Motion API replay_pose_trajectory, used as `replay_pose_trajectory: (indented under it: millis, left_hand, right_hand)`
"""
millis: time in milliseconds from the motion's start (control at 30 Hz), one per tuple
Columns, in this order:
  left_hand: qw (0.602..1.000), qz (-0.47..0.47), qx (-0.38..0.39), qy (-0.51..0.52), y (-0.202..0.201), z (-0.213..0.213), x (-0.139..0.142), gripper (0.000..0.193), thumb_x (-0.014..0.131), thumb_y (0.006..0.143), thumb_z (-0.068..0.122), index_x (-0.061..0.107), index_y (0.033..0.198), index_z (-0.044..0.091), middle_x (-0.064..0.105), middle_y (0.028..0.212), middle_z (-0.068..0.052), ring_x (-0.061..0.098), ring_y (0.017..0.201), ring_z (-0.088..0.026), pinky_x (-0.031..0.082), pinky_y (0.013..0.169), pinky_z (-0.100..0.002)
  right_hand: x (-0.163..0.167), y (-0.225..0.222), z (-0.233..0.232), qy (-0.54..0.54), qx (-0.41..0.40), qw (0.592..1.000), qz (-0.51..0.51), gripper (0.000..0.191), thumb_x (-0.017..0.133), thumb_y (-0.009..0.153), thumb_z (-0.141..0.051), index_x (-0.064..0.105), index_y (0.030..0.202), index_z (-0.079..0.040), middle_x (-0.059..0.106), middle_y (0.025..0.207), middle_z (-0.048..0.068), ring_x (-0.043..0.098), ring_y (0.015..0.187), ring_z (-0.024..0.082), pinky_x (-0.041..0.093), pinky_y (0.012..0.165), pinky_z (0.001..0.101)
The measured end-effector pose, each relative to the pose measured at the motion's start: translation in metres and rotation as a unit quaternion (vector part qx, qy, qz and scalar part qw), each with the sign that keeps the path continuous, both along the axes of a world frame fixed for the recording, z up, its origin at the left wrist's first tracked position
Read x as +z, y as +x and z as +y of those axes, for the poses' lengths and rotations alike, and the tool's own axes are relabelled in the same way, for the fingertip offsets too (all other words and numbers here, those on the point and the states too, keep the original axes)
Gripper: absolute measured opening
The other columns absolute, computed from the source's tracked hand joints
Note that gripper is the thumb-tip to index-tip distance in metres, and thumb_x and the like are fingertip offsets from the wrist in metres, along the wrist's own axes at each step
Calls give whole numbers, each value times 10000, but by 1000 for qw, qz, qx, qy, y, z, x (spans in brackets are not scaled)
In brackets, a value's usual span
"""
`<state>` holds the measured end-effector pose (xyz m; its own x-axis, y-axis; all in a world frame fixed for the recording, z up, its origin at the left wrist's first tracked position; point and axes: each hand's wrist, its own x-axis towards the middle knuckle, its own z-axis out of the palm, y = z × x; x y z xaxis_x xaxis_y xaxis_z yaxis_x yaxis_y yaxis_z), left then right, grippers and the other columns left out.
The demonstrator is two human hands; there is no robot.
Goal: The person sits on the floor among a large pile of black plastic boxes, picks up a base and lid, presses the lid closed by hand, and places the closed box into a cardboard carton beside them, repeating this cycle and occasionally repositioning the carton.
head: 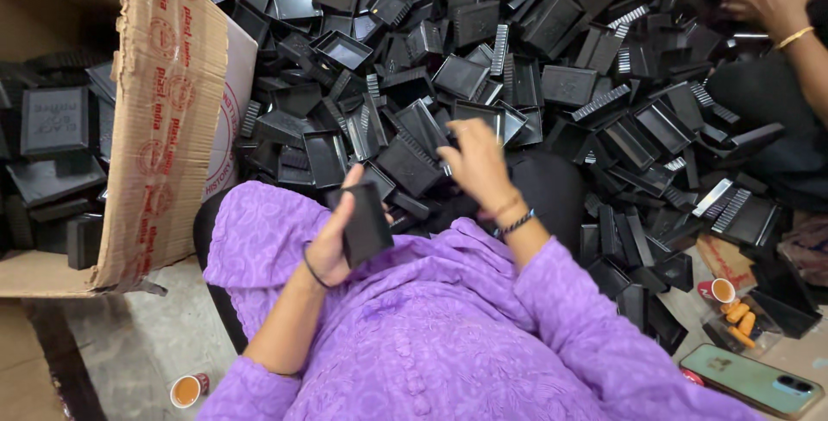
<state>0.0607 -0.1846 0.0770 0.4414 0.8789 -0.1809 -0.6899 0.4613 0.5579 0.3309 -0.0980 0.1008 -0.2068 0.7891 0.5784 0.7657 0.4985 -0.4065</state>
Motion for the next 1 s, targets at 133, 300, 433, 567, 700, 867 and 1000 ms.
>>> replay_pose_trajectory:
  millis: [133,300,433,567,700,867,1000]
  left_hand:
    - [994,-16,108,-21,-20,18,-6,502,636,925,219,466,1397,234,649,1103,-119,692,1054,-265,600,957,-460]
    - [994,5,82,-77,-5,49,-12,248,680,995,299,571,1120,113,698,1084,-111,688,966,-252,576,840,-438]
    - [987,146,73,-4,19,64,-4,318,670,964,312,673,1183,82,727,1061,-12,676,965,-132,559,877,-311]
    - [979,129,158,31,25,69,12,355,644,1004,333,655,1211,45,716,1113,-38,675,987,-148,547,896,-311]
    - [984,65,164,36,14,68,20,643,454,1009,590,612,1304,40,684,1187,-77,662,1049,-173,548,935,-319]
    - [969,122,213,-27,9,72,18,803,344,947,705,544,1416,85,670,1248,-100,652,1097,-193,557,951,-331]
    - [962,125,242,-16,12,71,13,815,352,973,708,548,1420,54,657,1157,-119,631,1015,-199,560,893,-354]
  right_hand:
    - [-20,32,22,26,-82,989,-123,277,817,688,-159,650,898,-91,673,1036,110,639,962,312,471,806,445]
    - [-11,-6,6,-340,61,859,378,344,744,950,-194,599,1189,6,617,962,82,555,852,141,457,750,302]
    - [11,-58,-10,-375,162,785,465,577,707,965,-251,515,1457,-20,661,1064,60,616,943,92,514,840,262]
    - [30,-78,-32,-51,126,982,127,684,828,866,-261,492,1381,38,613,1260,178,581,1188,201,489,984,331]
    - [29,-88,-40,-152,137,947,247,655,793,856,-182,511,1407,34,628,1222,127,610,1083,160,522,909,288]
    - [15,-104,-44,-342,213,802,441,580,762,923,-90,547,1448,34,649,1248,63,644,1069,98,554,910,244]
    - [19,-109,-61,-307,189,872,331,592,789,902,-129,577,1431,30,691,1262,130,665,1058,147,562,879,266]
